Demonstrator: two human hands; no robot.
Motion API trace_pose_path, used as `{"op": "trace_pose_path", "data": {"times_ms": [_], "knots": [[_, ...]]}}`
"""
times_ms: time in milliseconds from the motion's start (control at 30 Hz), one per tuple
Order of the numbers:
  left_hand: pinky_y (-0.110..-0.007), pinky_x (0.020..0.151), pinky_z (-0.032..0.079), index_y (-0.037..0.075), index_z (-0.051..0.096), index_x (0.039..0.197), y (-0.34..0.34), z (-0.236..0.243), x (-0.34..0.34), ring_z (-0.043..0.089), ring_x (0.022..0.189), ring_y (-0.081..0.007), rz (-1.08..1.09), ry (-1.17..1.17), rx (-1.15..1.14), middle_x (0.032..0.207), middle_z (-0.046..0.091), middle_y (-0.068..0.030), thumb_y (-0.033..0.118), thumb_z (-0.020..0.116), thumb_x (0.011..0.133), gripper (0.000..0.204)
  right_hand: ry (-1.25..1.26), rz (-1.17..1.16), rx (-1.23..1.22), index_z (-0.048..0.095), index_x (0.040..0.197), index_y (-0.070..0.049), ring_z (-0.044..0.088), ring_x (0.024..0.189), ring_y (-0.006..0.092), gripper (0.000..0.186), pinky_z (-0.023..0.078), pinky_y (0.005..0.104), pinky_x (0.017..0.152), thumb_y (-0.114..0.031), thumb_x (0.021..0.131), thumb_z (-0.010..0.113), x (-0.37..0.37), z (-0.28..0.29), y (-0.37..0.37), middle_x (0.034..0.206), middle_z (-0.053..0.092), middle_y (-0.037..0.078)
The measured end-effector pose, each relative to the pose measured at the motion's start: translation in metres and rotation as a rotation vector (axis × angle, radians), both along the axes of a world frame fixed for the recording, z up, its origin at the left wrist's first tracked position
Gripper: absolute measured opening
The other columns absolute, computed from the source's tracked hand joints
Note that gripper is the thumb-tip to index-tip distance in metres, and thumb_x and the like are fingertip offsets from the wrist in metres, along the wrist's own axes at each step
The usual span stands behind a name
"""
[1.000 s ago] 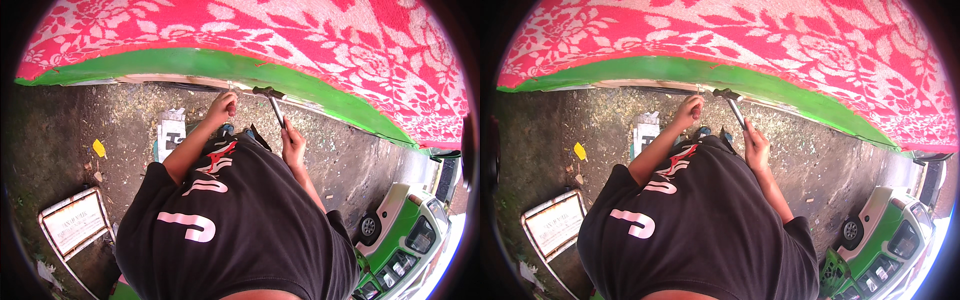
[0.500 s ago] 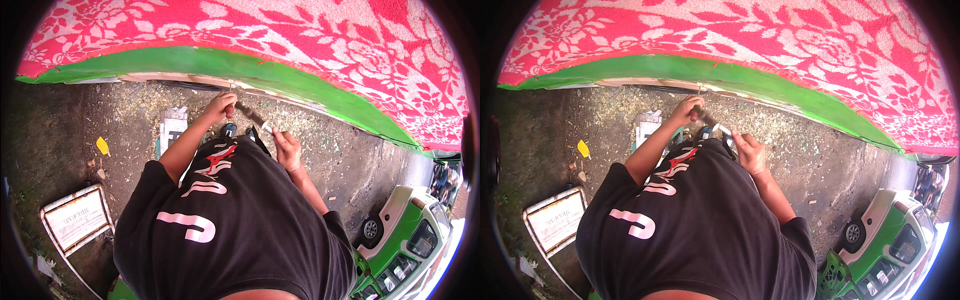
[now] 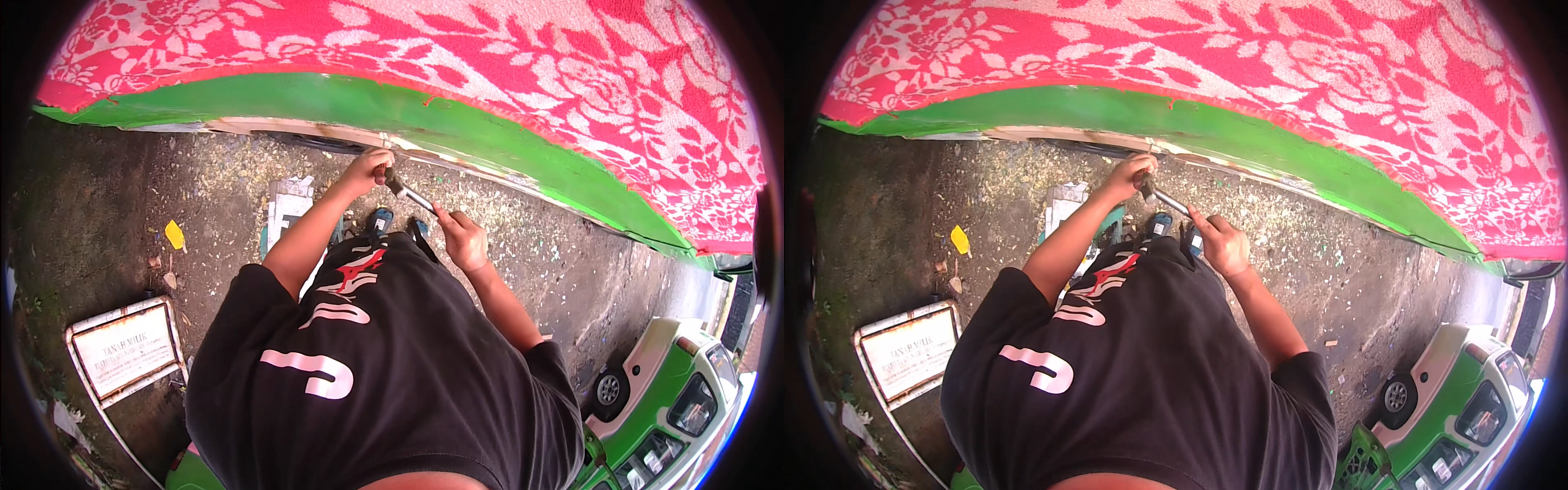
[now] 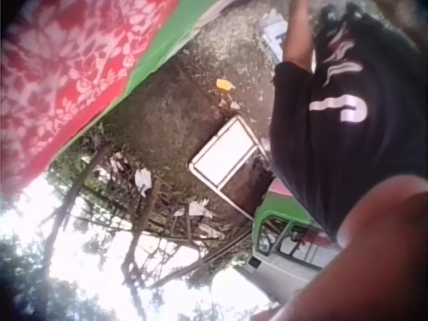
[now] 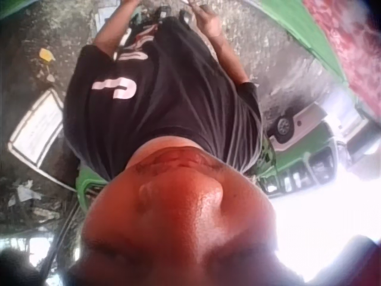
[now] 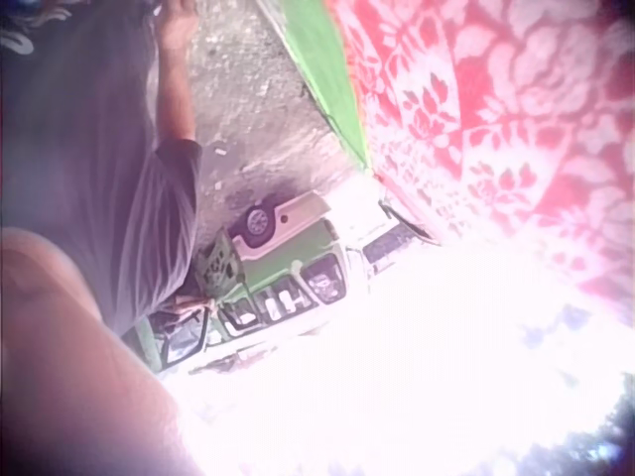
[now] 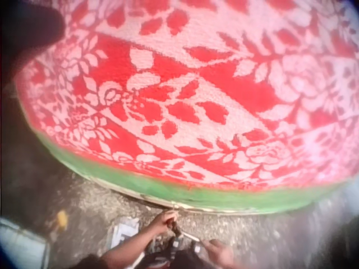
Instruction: The person uses a hammer to repeatedly strike a green-painted metal panel along its edge. The person holds the panel steady with one hand while hammering with the other. The task continues for the duration of the clip without visible completion.
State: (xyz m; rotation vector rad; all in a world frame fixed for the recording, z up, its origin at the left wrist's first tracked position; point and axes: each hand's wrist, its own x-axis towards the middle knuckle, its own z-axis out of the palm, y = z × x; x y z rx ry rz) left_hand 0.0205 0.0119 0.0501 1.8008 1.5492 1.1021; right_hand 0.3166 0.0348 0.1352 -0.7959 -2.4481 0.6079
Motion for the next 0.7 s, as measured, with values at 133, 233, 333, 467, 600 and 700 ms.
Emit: {"op": "trace_pose_path", "data": {"times_ms": [133, 233, 333, 467, 600, 700], "knots": [[-0.038, 0.08, 0.046, 0.005, 0.045, 0.081, -0.007, 0.003, 0.007, 0.058, 0.091, -0.0303, 0.068, 0.019, -0.057, 0.094, 0.061, -0.009, -0.008, 0.058, 0.071, 0.021, 0.075, -0.03, -0.119, 0.067, 0.123, -0.016, 0.061, 0.057, 0.0248, 0.037, 0.048, 0.0371, 0.049, -0.01, 0.086, 0.069, 0.014, 0.017, -0.003, 0.077, 0.062, 0.008], [-0.038, 0.081, 0.046, 0.005, 0.045, 0.08, -0.004, 0.004, 0.01, 0.058, 0.092, -0.0311, 0.066, 0.048, -0.065, 0.094, 0.061, -0.0091, -0.005, 0.059, 0.072, 0.018, 0.094, -0.102, -0.218, 0.067, 0.121, -0.012, 0.061, 0.057, 0.0266, 0.033, 0.047, 0.0376, 0.051, -0.012, 0.088, 0.067, 0.023, 0.015, -0.004, 0.073, 0.061, 0.01], [-0.039, 0.081, 0.046, 0.005, 0.045, 0.081, -0.002, 0.003, 0.011, 0.059, 0.093, -0.0311, 0.052, 0.09, -0.046, 0.096, 0.062, -0.009, -0.002, 0.059, 0.073, 0.018, 0.124, -0.138, -0.266, 0.067, 0.12, -0.011, 0.06, 0.057, 0.027, 0.03, 0.047, 0.0377, 0.052, -0.012, 0.09, 0.066, 0.031, 0.011, -0.002, 0.072, 0.061, 0.01], [-0.039, 0.082, 0.046, 0.005, 0.044, 0.08, 0.002, 0.007, 0.01, 0.059, 0.094, -0.0307, 0.037, 0.114, -0.07, 0.097, 0.062, -0.0092, -0.002, 0.059, 0.072, 0.018, 0.135, -0.148, -0.29, 0.067, 0.119, -0.01, 0.06, 0.056, 0.0267, 0.029, 0.047, 0.0375, 0.053, -0.012, 0.091, 0.065, 0.041, 0.01, 0.003, 0.073, 0.061, 0.011], [-0.039, 0.081, 0.046, 0.004, 0.044, 0.079, 0.005, 0.007, 0.009, 0.058, 0.092, -0.0313, 0.011, 0.101, -0.083, 0.093, 0.061, -0.01, -0.001, 0.058, 0.072, 0.017, 0.146, -0.136, -0.275, 0.067, 0.119, -0.01, 0.06, 0.057, 0.0264, 0.029, 0.047, 0.0373, 0.054, -0.011, 0.09, 0.066, 0.047, 0.011, 0.008, 0.072, 0.061, 0.011], [-0.039, 0.079, 0.045, 0.003, 0.045, 0.08, 0.014, 0.002, 0.004, 0.058, 0.088, -0.0314, 0.002, 0.079, -0.119, 0.088, 0.06, -0.0106, 0.001, 0.057, 0.073, 0.014, 0.141, -0.138, -0.274, 0.068, 0.119, -0.011, 0.06, 0.058, 0.0263, 0.029, 0.048, 0.0374, 0.054, -0.011, 0.09, 0.066, 0.045, 0.012, 0.009, 0.074, 0.061, 0.011]]}}
